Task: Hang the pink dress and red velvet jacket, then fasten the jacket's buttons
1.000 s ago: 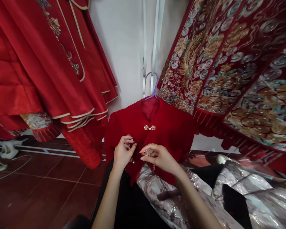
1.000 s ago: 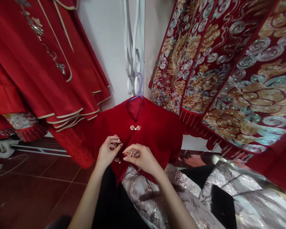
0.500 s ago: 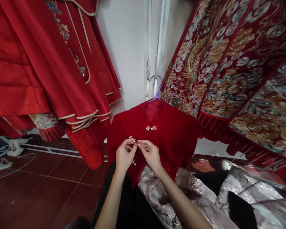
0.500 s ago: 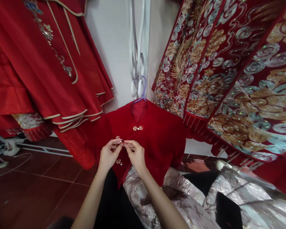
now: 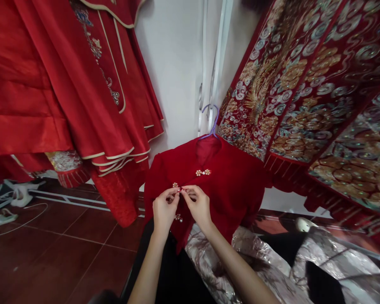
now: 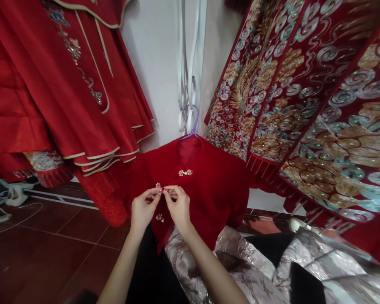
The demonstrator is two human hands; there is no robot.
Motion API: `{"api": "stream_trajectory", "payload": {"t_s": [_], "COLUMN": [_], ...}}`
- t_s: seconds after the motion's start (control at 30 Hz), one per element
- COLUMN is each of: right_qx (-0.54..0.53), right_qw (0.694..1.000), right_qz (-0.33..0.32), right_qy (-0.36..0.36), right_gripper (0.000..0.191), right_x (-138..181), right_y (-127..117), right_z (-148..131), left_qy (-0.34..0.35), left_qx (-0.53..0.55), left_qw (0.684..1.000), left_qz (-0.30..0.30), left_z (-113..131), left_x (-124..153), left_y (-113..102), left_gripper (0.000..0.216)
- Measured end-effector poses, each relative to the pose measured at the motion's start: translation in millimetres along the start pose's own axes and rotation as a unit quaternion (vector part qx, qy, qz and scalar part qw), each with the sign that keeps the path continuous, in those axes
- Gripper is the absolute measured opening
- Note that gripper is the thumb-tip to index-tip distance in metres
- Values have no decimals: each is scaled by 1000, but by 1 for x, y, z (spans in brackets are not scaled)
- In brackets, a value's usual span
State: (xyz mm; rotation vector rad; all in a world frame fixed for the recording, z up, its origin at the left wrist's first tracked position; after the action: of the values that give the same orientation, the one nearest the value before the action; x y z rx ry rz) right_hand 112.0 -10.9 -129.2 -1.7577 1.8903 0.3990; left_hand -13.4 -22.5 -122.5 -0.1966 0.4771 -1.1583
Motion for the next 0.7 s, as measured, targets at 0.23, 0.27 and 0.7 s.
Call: {"api": "stream_trajectory", "payload": {"t_s": [0.23,0.27,0.7], "right_qx": [28,33,29], "right_qw": [999,999,993], "right_qz": [-11,-13,-114], "right_qy": [-12,-14,4], "right_gripper": [21,21,33], "right_x": [-3,-4,-13], "right_y": [-1,-2,-19], "right_z": [-3,-3,-9], "left_qy": [44,47,37], "left_qx": [-21,-24,-2], "left_qw": [999,998,999], "left_qz": [20,17,-31], "left_z": [2,1,1], "left_x": [-2,-2,1], "left_y": [-5,-6,-3], "left_gripper": [19,19,40]}}
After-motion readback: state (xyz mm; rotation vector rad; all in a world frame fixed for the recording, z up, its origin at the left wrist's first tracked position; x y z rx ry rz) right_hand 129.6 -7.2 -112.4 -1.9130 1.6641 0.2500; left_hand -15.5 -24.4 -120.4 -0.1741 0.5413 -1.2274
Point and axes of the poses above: each hand's wrist, its own x-axis away from the middle knuckle, its own y-axis out of the palm, z = x × y, the point moved 1 cm from there along -x, towards the middle knuckle, and after that the axes turned 8 degrees about -y, right-handed, at the moved point
